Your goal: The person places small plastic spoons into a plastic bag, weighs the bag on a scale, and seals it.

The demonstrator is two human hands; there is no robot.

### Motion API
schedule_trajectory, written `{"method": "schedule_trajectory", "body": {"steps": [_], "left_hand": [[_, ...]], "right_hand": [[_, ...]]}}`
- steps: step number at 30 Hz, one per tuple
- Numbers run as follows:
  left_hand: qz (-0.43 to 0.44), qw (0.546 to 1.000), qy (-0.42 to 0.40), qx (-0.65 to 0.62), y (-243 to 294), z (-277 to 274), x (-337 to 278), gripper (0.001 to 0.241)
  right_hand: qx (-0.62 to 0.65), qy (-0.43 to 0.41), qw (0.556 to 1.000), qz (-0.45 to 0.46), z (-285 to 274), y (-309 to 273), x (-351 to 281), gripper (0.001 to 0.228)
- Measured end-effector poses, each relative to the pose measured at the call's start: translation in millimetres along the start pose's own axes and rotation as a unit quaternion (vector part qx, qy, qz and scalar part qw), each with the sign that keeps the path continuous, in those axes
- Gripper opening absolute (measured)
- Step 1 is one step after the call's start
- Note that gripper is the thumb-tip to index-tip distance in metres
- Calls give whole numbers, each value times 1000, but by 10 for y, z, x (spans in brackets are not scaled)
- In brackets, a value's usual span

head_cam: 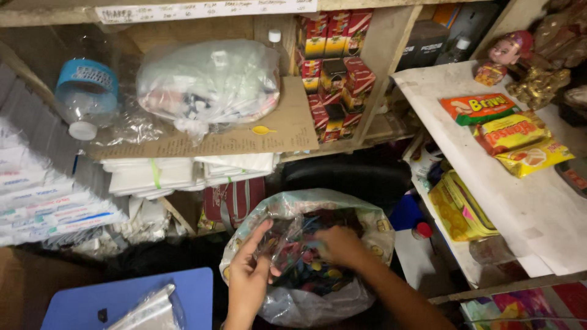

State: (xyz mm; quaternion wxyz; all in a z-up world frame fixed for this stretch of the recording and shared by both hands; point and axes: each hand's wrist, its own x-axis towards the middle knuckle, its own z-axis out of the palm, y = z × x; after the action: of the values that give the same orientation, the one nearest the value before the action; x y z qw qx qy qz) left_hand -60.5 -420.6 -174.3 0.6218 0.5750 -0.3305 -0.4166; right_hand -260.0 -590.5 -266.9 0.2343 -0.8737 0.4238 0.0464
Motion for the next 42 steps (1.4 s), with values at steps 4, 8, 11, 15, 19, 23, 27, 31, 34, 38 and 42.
{"method": "schedule_trajectory", "body": {"steps": [4,8,11,15,19,23,27,31,34,38,42], "left_hand": [[27,1000,11,10,10,-84,32,63],[55,998,3,8,67,-131,77,64],[52,999,0,12,93,-87,106,64],[50,999,-13,15,108,53,118,69],[57,998,-8,17,184,138,57,68],[65,997,-19,23,209,103,41,73],[47,998,2,31,168,57,28,70],[80,997,-4,-2,122,41,18,65],[70,998,8,4,125,27,-35,65],[73,997,20,9,153,-2,-56,69],[118,993,0,1,132,52,-16,68]], "right_hand": [[241,86,955,-149,-125,316,31,56],[337,79,924,-161,-41,430,-43,54],[324,125,929,-127,34,489,-80,48],[419,176,887,-86,12,484,-148,51],[471,258,823,-186,29,305,-208,50],[338,185,908,-164,81,170,-127,66],[202,20,968,-151,126,129,56,67],[-66,-90,991,-79,283,242,167,64],[45,-24,996,-77,422,374,311,60],[167,67,969,-166,259,624,156,52],[313,123,934,-119,85,593,12,61]]}}
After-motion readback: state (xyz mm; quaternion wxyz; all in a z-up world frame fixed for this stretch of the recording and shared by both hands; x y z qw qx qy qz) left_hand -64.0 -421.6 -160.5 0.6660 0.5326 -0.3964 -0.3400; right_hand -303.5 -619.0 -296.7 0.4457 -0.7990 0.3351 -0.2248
